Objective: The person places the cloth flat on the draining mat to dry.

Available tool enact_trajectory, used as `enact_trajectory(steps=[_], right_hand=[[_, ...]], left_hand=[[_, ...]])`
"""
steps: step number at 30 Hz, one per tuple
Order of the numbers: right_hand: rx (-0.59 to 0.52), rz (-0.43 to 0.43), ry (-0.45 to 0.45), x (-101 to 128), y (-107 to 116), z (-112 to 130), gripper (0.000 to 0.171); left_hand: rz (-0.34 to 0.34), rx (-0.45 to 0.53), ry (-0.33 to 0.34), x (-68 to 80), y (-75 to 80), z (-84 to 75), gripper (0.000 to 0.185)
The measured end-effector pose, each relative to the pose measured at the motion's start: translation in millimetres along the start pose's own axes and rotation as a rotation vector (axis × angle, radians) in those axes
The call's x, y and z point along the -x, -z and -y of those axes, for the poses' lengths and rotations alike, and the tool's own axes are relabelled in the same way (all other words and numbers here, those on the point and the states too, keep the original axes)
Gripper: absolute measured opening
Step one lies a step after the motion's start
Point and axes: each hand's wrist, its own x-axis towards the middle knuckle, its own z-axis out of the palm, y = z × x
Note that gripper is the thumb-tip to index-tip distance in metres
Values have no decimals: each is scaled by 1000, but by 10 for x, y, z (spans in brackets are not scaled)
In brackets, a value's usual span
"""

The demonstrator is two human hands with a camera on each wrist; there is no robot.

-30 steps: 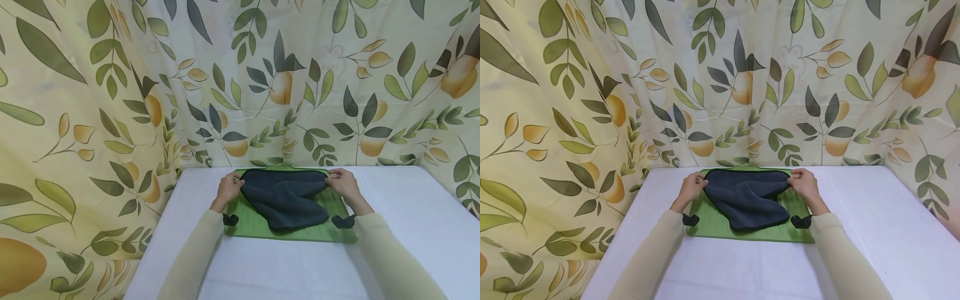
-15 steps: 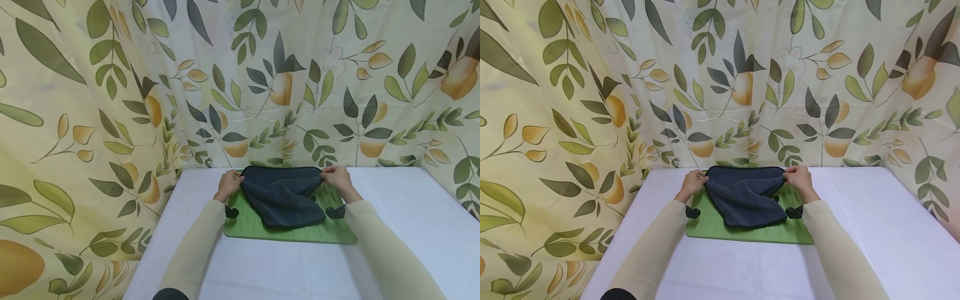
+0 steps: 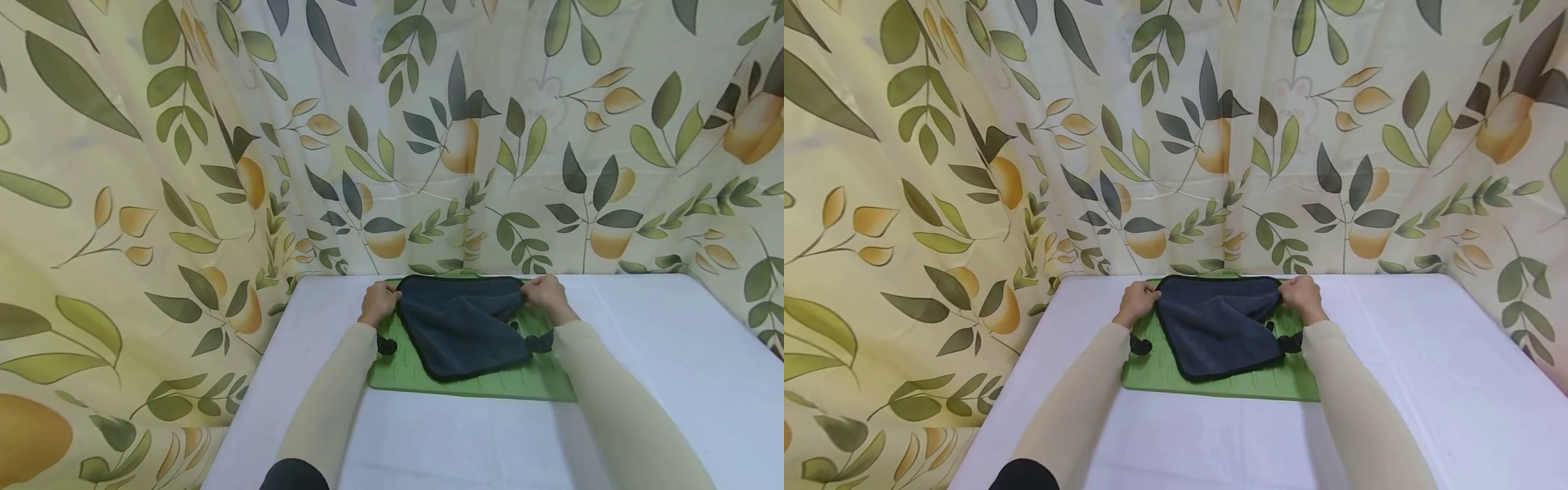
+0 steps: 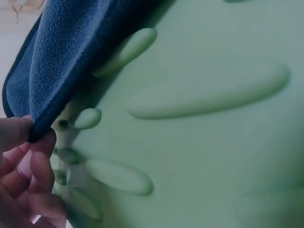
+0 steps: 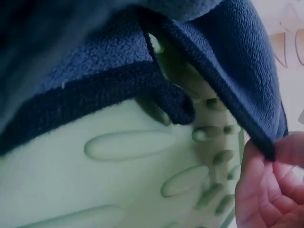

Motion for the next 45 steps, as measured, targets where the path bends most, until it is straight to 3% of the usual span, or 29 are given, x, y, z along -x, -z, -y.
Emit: enact_trajectory(steps=[16, 25, 35, 40, 45], right_hand=[[-8, -115, -37, -72, -150, 44, 33], [-1, -107, -39, -77, -181, -4, 26], [-34, 8, 79, 40, -5, -126, 40], [-86, 131, 141, 150, 106, -204, 38], [-63, 233, 196, 314, 162, -274, 34]], left_hand=[[-84, -11, 44, -64, -35, -82, 22], [-53, -10, 62, -40, -90, -111, 28], [-58, 15, -112, 56, -26, 73, 28], [-20, 3, -224, 237, 86, 151, 12], [71, -23, -333, 468, 152, 228, 4]])
